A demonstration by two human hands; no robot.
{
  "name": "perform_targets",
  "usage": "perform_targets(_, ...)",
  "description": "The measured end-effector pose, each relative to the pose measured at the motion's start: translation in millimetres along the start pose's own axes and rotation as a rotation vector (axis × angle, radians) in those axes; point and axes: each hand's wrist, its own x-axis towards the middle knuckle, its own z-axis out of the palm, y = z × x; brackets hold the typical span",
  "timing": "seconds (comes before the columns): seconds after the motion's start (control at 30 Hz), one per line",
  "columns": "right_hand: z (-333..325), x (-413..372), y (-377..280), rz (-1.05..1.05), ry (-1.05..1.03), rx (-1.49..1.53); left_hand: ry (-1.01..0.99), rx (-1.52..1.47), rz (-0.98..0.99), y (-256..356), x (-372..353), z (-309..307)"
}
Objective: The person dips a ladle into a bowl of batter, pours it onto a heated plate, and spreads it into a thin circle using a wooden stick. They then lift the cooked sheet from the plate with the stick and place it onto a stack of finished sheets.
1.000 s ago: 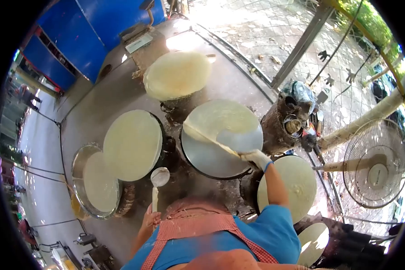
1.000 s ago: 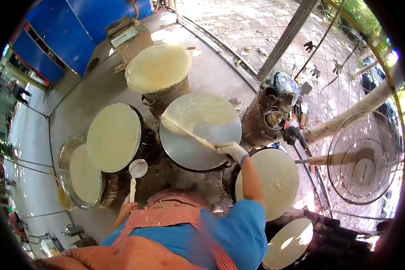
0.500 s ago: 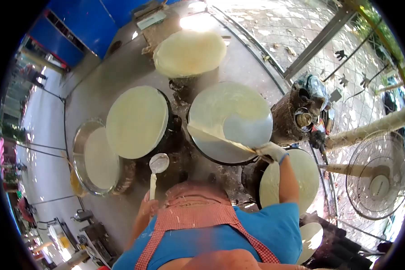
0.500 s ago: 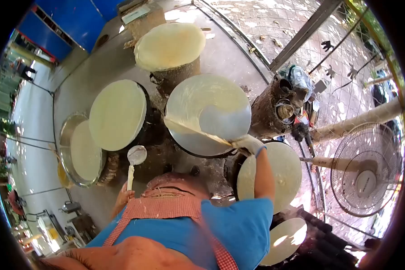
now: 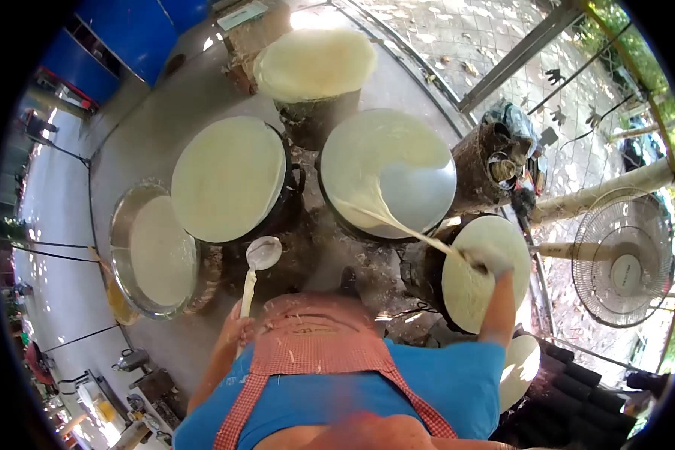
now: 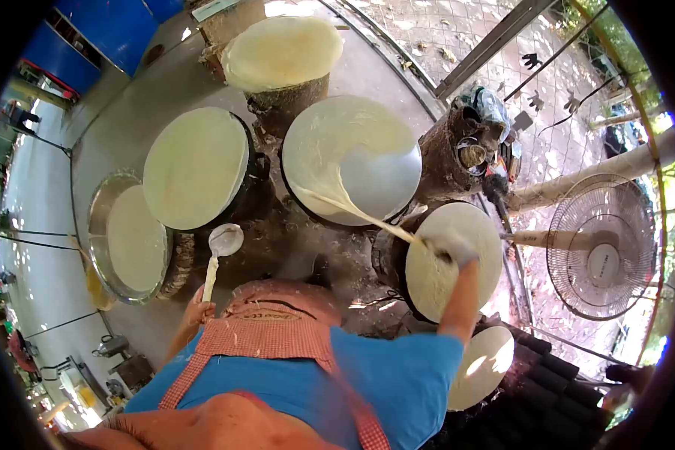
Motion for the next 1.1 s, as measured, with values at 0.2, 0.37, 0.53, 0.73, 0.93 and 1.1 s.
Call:
perform_targets(0.2, 244, -79, -2, -0.202, 0.599, 1.459, -0.149, 0.215, -0.050, 3, 47, -76)
perform_targets(0.37, 352, 47, -177, -0.294, 1.143, 0.706, -0.421, 0.028, -0.089, 31, 23, -95)
perform_targets(0.53, 345, -4, -186, 0.140, 1.100, 0.083, -0.532, -0.051, -0.127, 9, 18, -127)
perform_targets(0.73, 326, 3, -207, 0.030, 1.210, 0.640, -0.621, -0.343, -0.288, -11, -13, -138)
perform_targets(0.93, 317, -4, -164, -0.010, 1.161, 0.320, -0.816, -0.384, -0.098, -18, -4, -148)
perform_targets(1.1, 255, -12, -167, -0.010, 1.298, 0.434, -0.894, -0.594, -0.185, -19, -26, -117)
